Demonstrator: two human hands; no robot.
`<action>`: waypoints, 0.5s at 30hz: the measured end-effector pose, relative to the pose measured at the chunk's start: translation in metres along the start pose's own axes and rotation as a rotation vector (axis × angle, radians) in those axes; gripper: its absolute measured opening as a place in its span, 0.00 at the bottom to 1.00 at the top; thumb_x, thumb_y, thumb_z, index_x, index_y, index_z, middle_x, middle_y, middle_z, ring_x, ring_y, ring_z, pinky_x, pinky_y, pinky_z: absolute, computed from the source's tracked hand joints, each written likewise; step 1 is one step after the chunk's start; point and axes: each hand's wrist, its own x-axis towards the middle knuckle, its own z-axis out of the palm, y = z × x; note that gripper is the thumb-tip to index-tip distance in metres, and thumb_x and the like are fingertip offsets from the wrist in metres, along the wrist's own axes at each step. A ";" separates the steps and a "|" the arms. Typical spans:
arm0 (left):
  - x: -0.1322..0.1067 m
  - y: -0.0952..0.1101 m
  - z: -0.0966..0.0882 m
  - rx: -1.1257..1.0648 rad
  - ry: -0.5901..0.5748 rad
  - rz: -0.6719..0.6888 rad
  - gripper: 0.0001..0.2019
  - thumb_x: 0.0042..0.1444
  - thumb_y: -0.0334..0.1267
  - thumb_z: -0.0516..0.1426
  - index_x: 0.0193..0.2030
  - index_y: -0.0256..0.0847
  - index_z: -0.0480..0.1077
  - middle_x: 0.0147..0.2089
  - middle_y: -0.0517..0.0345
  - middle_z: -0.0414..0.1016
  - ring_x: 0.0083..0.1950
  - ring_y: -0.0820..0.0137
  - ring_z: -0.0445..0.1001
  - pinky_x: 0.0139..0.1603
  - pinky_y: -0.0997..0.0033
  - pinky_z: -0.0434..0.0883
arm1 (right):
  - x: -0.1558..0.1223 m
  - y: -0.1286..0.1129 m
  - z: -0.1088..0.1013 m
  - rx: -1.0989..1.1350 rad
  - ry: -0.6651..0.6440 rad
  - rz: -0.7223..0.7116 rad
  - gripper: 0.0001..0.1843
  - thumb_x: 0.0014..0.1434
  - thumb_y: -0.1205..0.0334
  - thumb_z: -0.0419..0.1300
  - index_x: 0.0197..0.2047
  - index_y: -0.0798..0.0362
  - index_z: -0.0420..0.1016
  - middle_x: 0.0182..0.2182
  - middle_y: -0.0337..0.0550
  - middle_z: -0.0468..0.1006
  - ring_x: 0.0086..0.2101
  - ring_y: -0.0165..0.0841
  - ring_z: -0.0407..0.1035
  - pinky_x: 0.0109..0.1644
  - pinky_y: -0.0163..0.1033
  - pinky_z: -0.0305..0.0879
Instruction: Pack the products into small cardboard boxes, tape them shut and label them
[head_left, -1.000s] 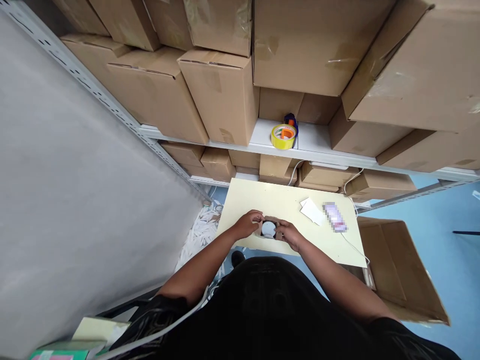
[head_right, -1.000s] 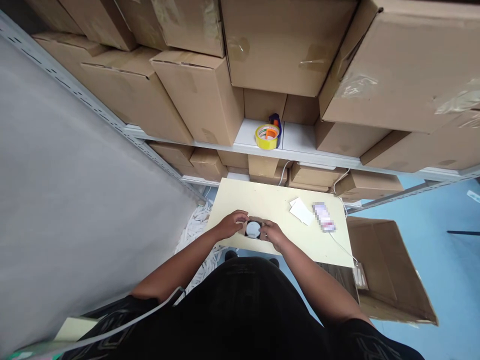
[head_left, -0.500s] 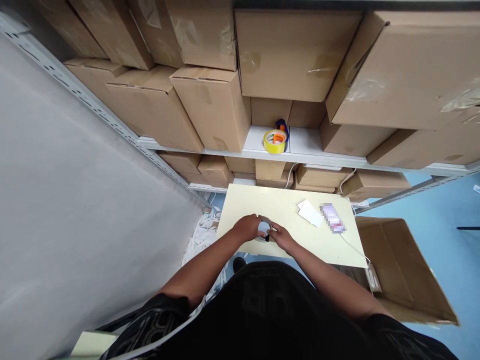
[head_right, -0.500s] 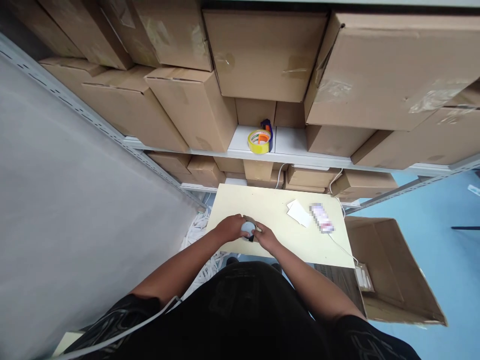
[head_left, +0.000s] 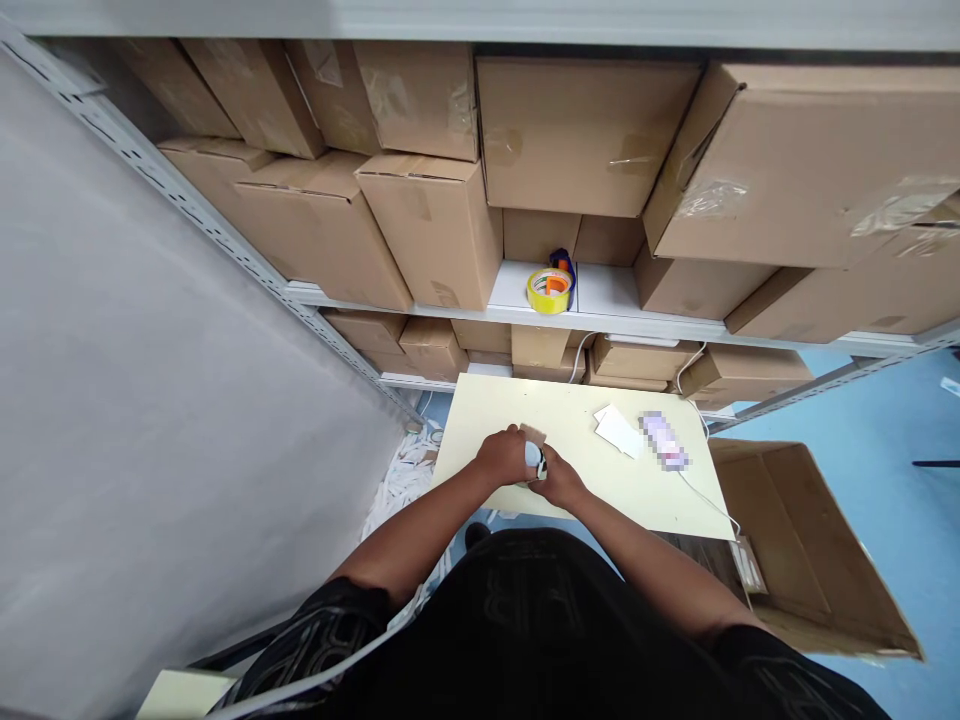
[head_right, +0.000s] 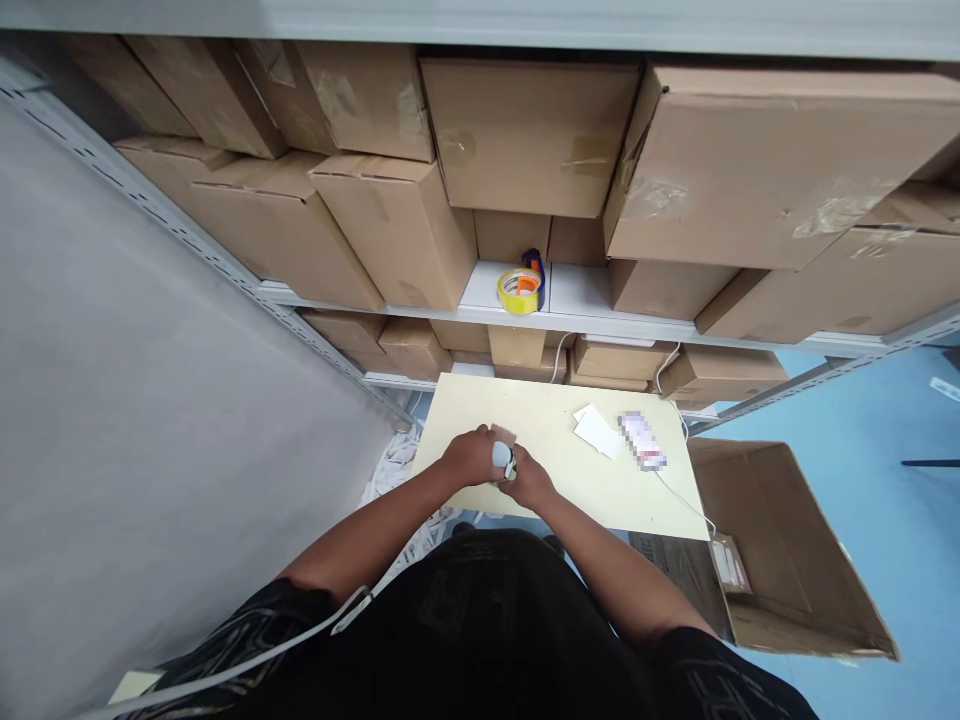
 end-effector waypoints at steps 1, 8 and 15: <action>-0.005 0.001 -0.007 -0.004 0.042 0.000 0.27 0.44 0.49 0.68 0.50 0.40 0.73 0.51 0.43 0.73 0.49 0.50 0.77 0.50 0.57 0.72 | 0.001 -0.001 0.001 -0.024 0.011 0.007 0.41 0.46 0.62 0.71 0.64 0.45 0.67 0.52 0.46 0.78 0.48 0.44 0.75 0.52 0.46 0.69; -0.058 -0.025 -0.077 -0.282 0.515 -0.085 0.20 0.47 0.47 0.64 0.46 0.42 0.70 0.48 0.53 0.68 0.46 0.60 0.73 0.51 0.59 0.73 | 0.008 -0.006 0.005 0.015 0.022 -0.008 0.48 0.45 0.55 0.75 0.68 0.45 0.63 0.55 0.47 0.76 0.50 0.44 0.74 0.55 0.48 0.69; -0.077 -0.066 -0.048 -1.391 0.492 -0.204 0.20 0.51 0.49 0.56 0.46 0.39 0.68 0.43 0.53 0.73 0.39 0.65 0.74 0.37 0.62 0.79 | -0.022 -0.028 -0.031 0.170 0.117 -0.118 0.56 0.43 0.49 0.76 0.72 0.45 0.59 0.69 0.51 0.63 0.67 0.51 0.57 0.70 0.59 0.54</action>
